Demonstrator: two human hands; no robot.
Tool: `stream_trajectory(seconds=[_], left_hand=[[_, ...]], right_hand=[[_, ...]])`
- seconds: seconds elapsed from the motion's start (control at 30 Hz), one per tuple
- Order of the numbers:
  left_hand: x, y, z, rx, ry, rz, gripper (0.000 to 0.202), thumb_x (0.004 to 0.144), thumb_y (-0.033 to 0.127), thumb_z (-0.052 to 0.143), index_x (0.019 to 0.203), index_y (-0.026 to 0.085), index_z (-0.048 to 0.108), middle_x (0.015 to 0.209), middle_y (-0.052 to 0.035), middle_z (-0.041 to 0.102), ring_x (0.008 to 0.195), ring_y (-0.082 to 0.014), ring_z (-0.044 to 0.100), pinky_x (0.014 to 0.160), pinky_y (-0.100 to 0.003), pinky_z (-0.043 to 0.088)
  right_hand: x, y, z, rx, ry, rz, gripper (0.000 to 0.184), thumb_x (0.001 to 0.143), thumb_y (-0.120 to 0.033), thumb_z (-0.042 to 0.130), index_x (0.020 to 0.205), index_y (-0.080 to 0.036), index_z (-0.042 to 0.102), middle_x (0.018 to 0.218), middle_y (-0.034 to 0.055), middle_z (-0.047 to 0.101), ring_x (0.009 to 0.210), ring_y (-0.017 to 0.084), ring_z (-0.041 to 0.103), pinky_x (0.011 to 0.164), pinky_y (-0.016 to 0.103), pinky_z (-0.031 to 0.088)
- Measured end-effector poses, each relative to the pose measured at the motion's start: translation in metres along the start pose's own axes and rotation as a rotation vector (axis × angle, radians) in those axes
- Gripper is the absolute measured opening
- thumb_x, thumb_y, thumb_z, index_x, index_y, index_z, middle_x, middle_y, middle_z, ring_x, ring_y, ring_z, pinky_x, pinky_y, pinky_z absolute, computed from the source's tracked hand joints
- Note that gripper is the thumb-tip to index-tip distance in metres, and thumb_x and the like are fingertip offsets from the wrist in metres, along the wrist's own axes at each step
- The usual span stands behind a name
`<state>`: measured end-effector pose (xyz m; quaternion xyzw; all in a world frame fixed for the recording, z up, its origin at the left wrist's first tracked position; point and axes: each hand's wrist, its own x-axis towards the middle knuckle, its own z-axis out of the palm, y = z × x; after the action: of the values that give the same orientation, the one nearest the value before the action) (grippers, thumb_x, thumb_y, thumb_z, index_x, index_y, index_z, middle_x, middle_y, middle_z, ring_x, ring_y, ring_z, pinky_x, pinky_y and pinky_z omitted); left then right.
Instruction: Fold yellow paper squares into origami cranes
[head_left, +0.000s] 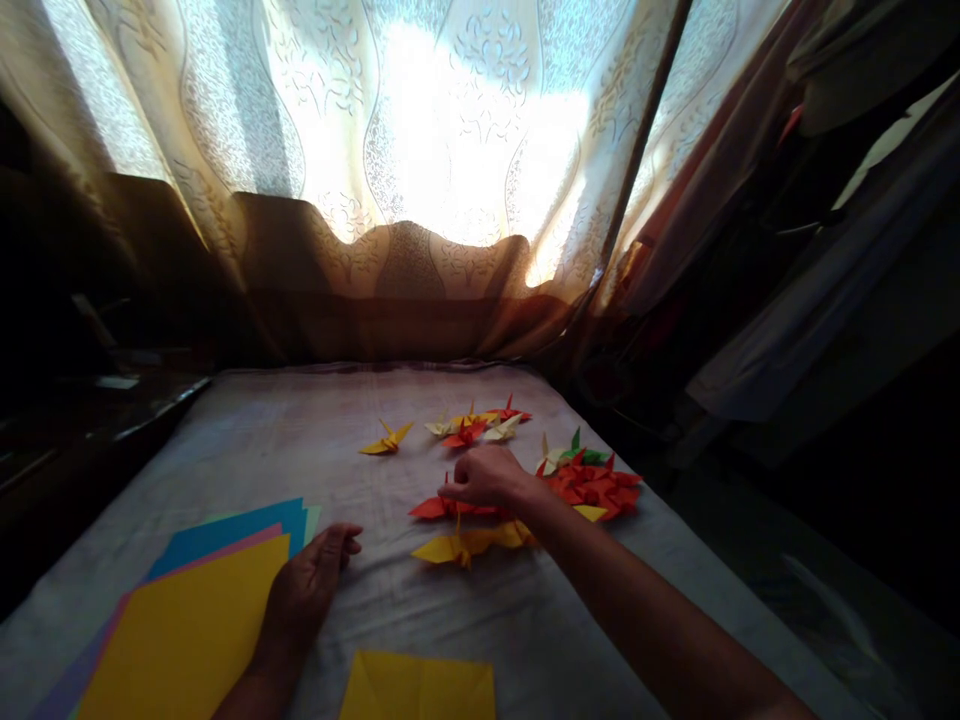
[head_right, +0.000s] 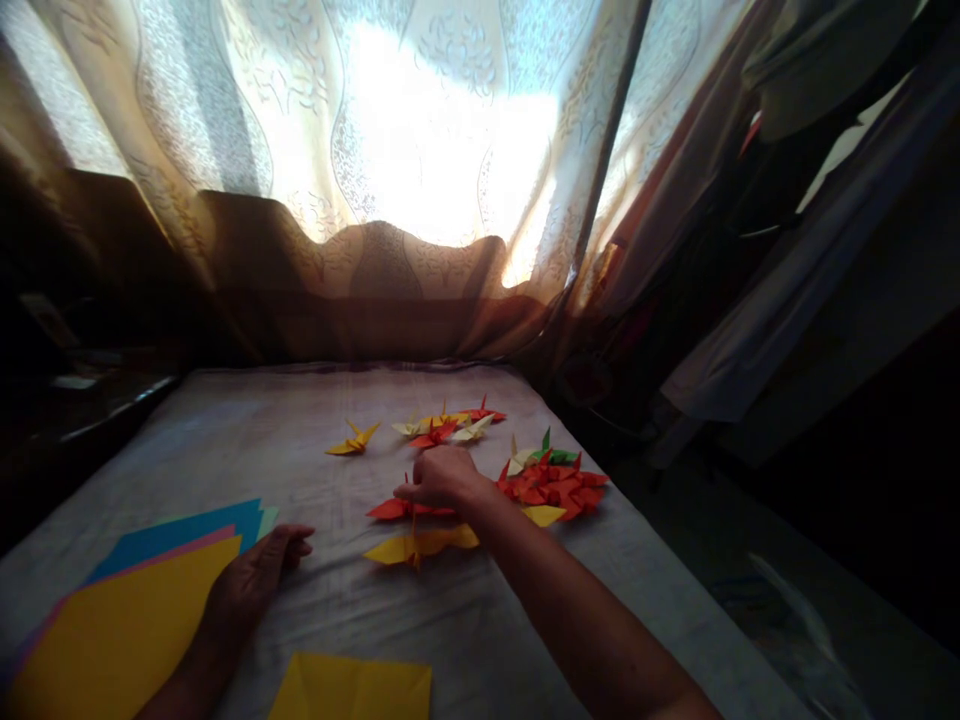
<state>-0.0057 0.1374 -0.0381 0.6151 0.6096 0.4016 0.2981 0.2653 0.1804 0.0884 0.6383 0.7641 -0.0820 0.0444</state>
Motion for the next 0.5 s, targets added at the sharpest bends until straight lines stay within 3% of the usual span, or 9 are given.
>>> stream_trajectory(seconds=[0.1,0.27,0.5], left_hand=[[0.001,0.000,-0.003,-0.078,-0.093,-0.027,0.067,0.085,0.077,0.034,0.097,0.023,0.072,0.083,-0.0036,0.075,0.081,-0.0214,0.072,0.071,-0.027,0.058],[0.002,0.005,-0.006,-0.054,-0.090,-0.020,0.065,0.083,0.077,0.036,0.093,0.024,0.072,0.081,-0.0032,0.074,0.077,-0.0221,0.071,0.070,-0.030,0.058],[-0.001,0.012,-0.005,-0.026,-0.072,-0.023,0.055,0.088,0.066,0.036,0.093,0.025,0.072,0.081,-0.0018,0.074,0.076,-0.0208,0.070,0.068,-0.028,0.056]], right_hand=[[-0.001,-0.011,0.001,-0.036,-0.041,0.029,0.030,0.081,-0.047,0.062,0.084,-0.024,0.080,0.087,0.0086,0.077,0.084,0.022,0.070,0.070,0.025,0.046],[0.000,-0.019,-0.003,-0.063,-0.098,0.080,0.022,0.077,-0.031,0.065,0.090,-0.022,0.080,0.093,0.0104,0.077,0.088,0.024,0.071,0.070,0.025,0.048],[0.019,-0.027,-0.019,-0.049,0.015,0.112,0.028,0.086,-0.034,0.055,0.097,-0.026,0.079,0.101,0.0071,0.077,0.097,0.023,0.070,0.077,0.026,0.049]])
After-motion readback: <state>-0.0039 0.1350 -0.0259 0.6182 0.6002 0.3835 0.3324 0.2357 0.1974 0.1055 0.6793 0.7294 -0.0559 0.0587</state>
